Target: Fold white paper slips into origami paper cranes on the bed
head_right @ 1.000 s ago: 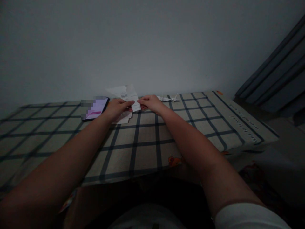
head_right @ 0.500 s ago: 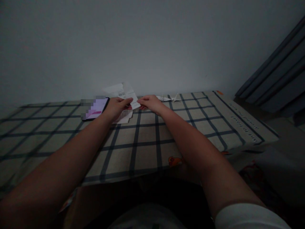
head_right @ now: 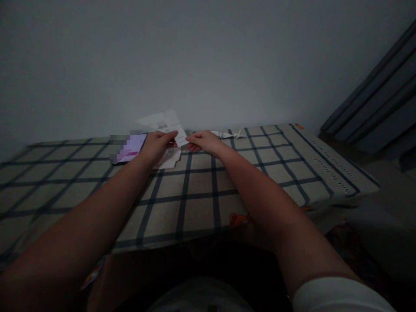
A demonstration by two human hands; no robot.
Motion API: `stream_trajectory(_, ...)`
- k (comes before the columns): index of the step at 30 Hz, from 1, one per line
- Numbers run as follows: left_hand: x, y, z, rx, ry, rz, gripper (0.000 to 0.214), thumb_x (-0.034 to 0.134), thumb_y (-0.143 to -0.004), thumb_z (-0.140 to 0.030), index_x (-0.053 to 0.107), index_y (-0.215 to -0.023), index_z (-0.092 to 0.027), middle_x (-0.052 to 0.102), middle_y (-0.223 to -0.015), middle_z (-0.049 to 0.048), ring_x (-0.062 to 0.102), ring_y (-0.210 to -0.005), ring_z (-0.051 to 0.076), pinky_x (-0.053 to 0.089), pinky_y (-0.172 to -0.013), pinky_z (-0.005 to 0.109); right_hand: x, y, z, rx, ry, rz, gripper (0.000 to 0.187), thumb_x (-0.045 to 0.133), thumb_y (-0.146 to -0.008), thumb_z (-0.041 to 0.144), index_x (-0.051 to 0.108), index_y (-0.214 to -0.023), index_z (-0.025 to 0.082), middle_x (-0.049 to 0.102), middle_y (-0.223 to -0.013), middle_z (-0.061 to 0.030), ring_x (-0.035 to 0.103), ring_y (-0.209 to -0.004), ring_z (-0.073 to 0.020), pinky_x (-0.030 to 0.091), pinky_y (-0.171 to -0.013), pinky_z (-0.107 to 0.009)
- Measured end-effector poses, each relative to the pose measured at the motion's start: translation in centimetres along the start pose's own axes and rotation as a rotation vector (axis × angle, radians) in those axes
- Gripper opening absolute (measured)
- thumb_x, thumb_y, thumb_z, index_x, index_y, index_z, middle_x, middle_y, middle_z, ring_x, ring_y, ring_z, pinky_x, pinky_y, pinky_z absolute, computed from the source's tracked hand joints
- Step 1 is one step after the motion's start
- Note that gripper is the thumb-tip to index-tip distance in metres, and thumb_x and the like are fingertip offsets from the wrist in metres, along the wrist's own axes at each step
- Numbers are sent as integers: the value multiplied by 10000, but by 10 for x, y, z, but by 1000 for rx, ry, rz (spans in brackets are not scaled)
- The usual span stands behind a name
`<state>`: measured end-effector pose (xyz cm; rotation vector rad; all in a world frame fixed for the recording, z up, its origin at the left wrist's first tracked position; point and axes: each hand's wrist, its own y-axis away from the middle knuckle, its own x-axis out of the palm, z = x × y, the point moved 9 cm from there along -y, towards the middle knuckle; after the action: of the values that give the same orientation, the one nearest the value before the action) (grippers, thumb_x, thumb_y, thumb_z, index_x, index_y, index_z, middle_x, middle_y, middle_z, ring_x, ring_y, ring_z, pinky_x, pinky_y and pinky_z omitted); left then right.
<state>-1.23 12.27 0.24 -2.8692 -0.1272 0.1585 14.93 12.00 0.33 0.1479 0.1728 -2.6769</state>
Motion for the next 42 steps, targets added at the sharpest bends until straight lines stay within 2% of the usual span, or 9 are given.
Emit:
stream_trajectory(4,2,0,3,-33,65,0,344,786,-637,-426,682,-653,-98,689,-673,71,640,-610,145,541,-674,289,2,1,2,-3,68,15,242,592,-917,143,662,-685,140,665,-623,-15,594,-545,-74,499,-573,-185)
stream_trajectory(10,1,3,1,-45,194,-11,359,788,-648,-396,709,-837,-101,746,-890,106,696,-735,175,562,-728,310,8,0,-4,3,63,80,191,643,-884,162,660,-695,138,681,-648,-24,613,-574,-78,515,-595,-184)
stream_trajectory(14,7,7,-2,-48,133,68,389,799,-635,-394,714,-861,-88,748,-928,138,700,-748,198,562,-703,314,8,-3,-4,-43,-18,94,229,592,-926,255,661,-739,142,677,-667,-32,613,-570,-91,527,-602,-213)
stream_trajectory(19,20,12,-1,-51,36,191,395,770,-671,-371,715,-952,-99,743,-1017,150,692,-767,188,549,-649,271,-3,-7,2,-128,-46,12,126,601,-898,184,651,-787,155,668,-671,-5,618,-609,-87,530,-629,-200)
stream_trajectory(27,18,12,-3,-32,-12,172,342,759,-697,-357,716,-929,-109,745,-950,122,686,-754,182,539,-635,263,-1,-4,0,-70,-41,14,175,570,-909,164,627,-745,146,655,-662,-9,612,-608,-87,523,-627,-199)
stream_trajectory(33,23,16,-3,-43,-25,237,382,765,-702,-368,718,-976,-107,743,-1003,134,676,-765,174,537,-657,267,-8,-2,6,-101,-63,-82,181,606,-888,140,582,-709,155,619,-603,17,587,-575,-75,507,-606,-183)
stream_trajectory(39,24,18,-6,-52,-42,246,350,773,-709,-351,725,-949,-101,749,-975,128,667,-729,155,533,-648,256,-6,-4,2,-99,-178,-32,138,604,-896,176,586,-761,156,618,-639,15,601,-589,-86,509,-621,-208)
stream_trajectory(42,25,18,-7,-42,-68,269,341,778,-714,-350,725,-941,-101,750,-971,130,675,-745,160,543,-667,261,-9,-4,2,-117,-214,-50,131,614,-884,172,579,-758,159,614,-639,23,605,-593,-85,508,-628,-209)
